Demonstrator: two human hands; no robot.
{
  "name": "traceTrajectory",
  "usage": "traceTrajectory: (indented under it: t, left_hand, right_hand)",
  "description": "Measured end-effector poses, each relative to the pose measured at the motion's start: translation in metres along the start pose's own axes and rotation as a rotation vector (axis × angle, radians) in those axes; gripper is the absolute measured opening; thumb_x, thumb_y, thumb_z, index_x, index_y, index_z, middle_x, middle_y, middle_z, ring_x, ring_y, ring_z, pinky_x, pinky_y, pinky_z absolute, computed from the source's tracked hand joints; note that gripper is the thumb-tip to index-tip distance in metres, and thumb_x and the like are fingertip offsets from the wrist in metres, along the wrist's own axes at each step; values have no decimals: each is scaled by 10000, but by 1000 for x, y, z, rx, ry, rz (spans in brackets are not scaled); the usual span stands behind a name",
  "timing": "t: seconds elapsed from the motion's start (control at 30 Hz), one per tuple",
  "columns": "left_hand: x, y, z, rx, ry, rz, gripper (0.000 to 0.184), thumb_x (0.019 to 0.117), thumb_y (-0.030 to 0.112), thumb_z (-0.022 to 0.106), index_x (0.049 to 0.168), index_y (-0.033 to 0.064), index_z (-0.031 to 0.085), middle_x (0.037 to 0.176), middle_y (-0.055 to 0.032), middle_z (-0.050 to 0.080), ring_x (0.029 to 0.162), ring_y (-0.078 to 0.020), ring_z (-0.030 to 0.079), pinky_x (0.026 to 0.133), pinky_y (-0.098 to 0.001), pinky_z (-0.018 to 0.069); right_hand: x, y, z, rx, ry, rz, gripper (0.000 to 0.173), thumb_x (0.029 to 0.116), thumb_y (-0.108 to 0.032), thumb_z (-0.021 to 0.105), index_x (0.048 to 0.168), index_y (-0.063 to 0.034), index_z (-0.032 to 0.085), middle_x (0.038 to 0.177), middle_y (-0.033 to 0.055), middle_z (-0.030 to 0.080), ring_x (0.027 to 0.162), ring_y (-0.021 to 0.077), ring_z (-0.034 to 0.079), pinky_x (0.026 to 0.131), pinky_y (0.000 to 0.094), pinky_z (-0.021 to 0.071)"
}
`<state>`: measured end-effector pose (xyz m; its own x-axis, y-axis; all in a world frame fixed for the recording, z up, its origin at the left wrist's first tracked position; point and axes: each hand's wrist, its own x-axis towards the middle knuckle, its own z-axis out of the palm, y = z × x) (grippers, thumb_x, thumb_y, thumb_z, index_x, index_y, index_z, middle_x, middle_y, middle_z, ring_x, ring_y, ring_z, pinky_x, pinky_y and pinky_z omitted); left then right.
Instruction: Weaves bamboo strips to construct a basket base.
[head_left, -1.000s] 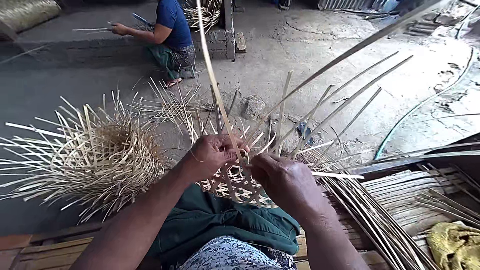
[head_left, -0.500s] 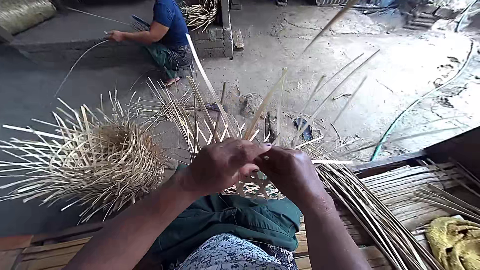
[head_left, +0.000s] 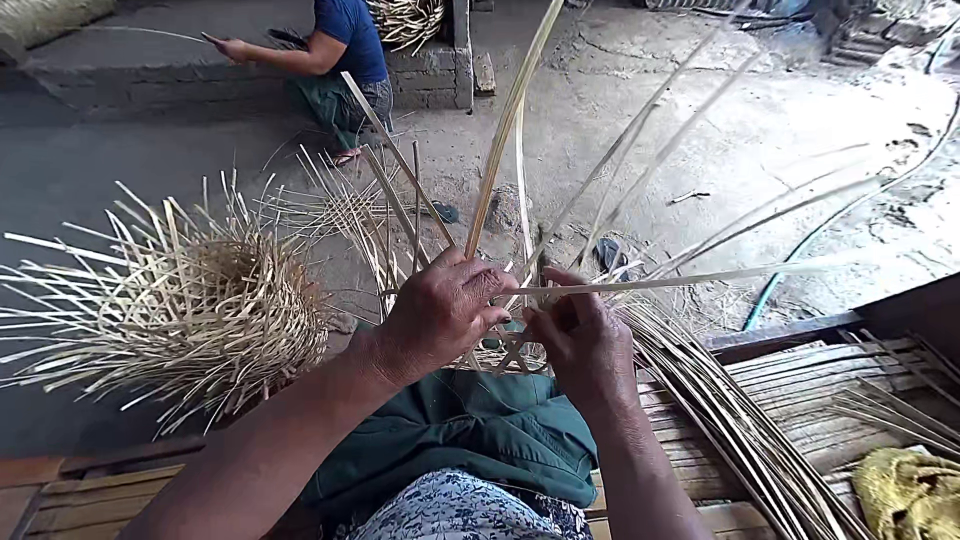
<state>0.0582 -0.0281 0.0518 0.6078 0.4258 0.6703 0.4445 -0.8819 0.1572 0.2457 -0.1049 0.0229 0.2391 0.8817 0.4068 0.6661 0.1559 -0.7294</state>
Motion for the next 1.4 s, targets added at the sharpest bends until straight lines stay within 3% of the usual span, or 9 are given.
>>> traceTrajectory:
  t: [0.17, 0.27, 0.43, 0.63, 0.83, 0.97, 1.1, 1.2, 1.4]
  left_hand:
    - [1, 1, 5, -97, 0, -6, 206, 874, 221, 780, 1040, 100, 767, 919, -41, 724, 841, -196, 625, 733, -332, 518]
    - [1, -6, 1, -235, -27, -52, 171, 845, 182, 798, 978, 100, 728, 895, 12, 705, 854, -126, 609, 763, -280, 507]
    - [-1, -22, 7, -258, 18, -117, 56, 796, 78, 707, 848, 87, 690, 815, -9, 666, 809, -138, 586, 766, -309, 476]
    - [-9, -30, 14, 18, 13, -87, 196, 919, 67, 609, 1028, 74, 772, 866, -105, 673, 851, -291, 635, 709, -416, 548]
    - [-8, -14, 5, -80, -45, -162, 228, 871, 83, 649, 1056, 80, 783, 964, -66, 717, 858, -203, 651, 723, -350, 556]
    - [-1, -15, -20, -627, -206, -531, 297, 953, 96, 683, 1250, 112, 676, 691, 14, 612, 545, -69, 553, 515, -235, 499]
    - [-9, -15, -15, -906, -182, -438, 75, 967, 30, 641, 1036, 43, 667, 866, -11, 689, 744, -64, 654, 696, -236, 575]
    - [-17, -13, -9, -913, -136, -334, 129, 977, 28, 627, 1105, 17, 643, 995, -44, 721, 855, -96, 701, 762, -264, 606]
    - [-32, -26, -43, -643, 351, -299, 408, 1061, 275, 555, 1413, 75, 502, 1226, -16, 679, 969, -98, 670, 827, -274, 569]
  right_hand:
    - [-2, -13, -8, -192, 47, -82, 226, 888, -178, 741, 1107, -150, 787, 815, 48, 682, 653, 184, 627, 585, 405, 527]
    - [13, 5, -12, 313, -176, -9, 142, 855, -98, 769, 992, -123, 743, 816, -25, 675, 664, 51, 627, 605, 242, 560]
    - [20, 35, 8, 960, -409, 49, 85, 855, -71, 798, 924, -93, 754, 843, 12, 747, 698, 68, 689, 641, 239, 601]
    - [-7, 16, 18, 424, -184, -368, 255, 979, -133, 685, 1175, 28, 714, 1071, 94, 757, 951, 122, 743, 860, 294, 639]
    - [-16, -7, 9, -338, -33, -292, 381, 976, -278, 626, 1280, -59, 699, 853, 121, 692, 670, 268, 670, 562, 423, 550]
    - [-9, -4, -9, -177, -203, -310, 274, 1007, -351, 605, 1113, -145, 752, 669, 16, 658, 523, 170, 600, 485, 405, 499]
    - [-3, -3, -9, -232, -178, -259, 379, 1052, -423, 511, 907, -128, 699, 595, 17, 599, 514, 190, 602, 461, 426, 461]
    - [2, -1, -14, -272, -220, -201, 422, 1040, -462, 513, 829, -123, 650, 577, 29, 555, 520, 215, 581, 469, 457, 443]
    - [-10, 25, -37, 25, -226, -237, 277, 1009, -365, 619, 1085, -141, 762, 726, -52, 683, 577, 0, 606, 526, 212, 538]
